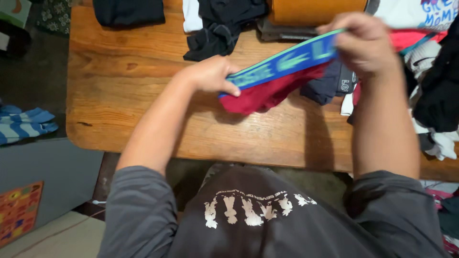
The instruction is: The person folds several pairs of underwear and athletic shorts by hand on a wooden surface, neatly stacking them into a pile with other folded laundry.
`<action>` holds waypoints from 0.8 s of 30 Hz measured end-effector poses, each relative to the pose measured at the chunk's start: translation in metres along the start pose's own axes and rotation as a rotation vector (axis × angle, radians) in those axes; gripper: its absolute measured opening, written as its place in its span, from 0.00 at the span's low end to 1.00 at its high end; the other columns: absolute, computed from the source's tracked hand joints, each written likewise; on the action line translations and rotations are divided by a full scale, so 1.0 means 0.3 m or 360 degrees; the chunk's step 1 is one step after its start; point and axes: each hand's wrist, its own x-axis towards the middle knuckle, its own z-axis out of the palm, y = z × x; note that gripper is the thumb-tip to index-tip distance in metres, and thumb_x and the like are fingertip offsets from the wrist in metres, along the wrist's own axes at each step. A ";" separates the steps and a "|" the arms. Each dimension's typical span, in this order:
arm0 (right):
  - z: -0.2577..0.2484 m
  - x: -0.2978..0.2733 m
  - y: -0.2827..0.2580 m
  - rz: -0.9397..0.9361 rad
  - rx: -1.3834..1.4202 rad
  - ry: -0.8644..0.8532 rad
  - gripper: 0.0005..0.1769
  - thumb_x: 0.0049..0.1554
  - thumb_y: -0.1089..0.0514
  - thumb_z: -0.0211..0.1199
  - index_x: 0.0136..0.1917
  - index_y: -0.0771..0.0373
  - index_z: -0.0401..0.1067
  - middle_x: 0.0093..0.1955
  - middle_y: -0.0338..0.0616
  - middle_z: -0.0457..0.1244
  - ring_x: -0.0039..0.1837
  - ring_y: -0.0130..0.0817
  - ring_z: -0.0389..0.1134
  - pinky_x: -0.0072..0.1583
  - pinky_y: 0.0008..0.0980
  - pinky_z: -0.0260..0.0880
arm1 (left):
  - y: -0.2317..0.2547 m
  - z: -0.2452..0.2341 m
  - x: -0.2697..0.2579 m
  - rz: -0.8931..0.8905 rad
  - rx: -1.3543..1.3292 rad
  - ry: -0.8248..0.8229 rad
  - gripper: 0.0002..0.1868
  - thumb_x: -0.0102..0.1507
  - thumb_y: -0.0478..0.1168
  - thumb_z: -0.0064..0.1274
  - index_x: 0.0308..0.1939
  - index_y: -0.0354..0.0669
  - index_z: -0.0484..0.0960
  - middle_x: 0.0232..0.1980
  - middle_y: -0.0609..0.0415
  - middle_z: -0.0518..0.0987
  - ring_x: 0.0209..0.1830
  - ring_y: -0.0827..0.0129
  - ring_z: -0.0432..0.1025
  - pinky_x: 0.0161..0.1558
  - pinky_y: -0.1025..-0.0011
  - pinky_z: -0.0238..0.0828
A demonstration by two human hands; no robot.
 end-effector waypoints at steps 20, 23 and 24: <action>-0.010 -0.087 -0.053 -0.0132 -0.2390 -0.0160 0.11 0.57 0.61 0.75 0.52 0.64 0.78 0.43 0.50 0.63 0.45 0.46 0.67 0.47 0.37 0.68 | 0.055 -0.095 -0.227 -0.0048 0.1540 0.1001 0.09 0.54 0.44 0.68 0.29 0.44 0.87 0.54 0.50 0.77 0.63 0.54 0.66 0.72 0.41 0.45; -0.070 -0.092 -0.036 -0.0292 -0.2659 -0.0061 0.08 0.59 0.60 0.77 0.48 0.62 0.78 0.43 0.48 0.64 0.47 0.45 0.68 0.51 0.38 0.70 | 0.075 -0.103 -0.254 0.0055 0.1408 0.1098 0.13 0.55 0.48 0.69 0.29 0.42 0.87 0.55 0.47 0.77 0.63 0.51 0.66 0.70 0.42 0.49; -0.095 -0.099 -0.032 -0.0220 -0.2651 0.0070 0.11 0.60 0.58 0.78 0.46 0.64 0.77 0.43 0.48 0.64 0.47 0.45 0.68 0.51 0.38 0.69 | 0.079 -0.101 -0.260 0.0107 0.1392 0.1116 0.14 0.56 0.48 0.70 0.27 0.43 0.86 0.53 0.47 0.79 0.60 0.51 0.69 0.68 0.43 0.55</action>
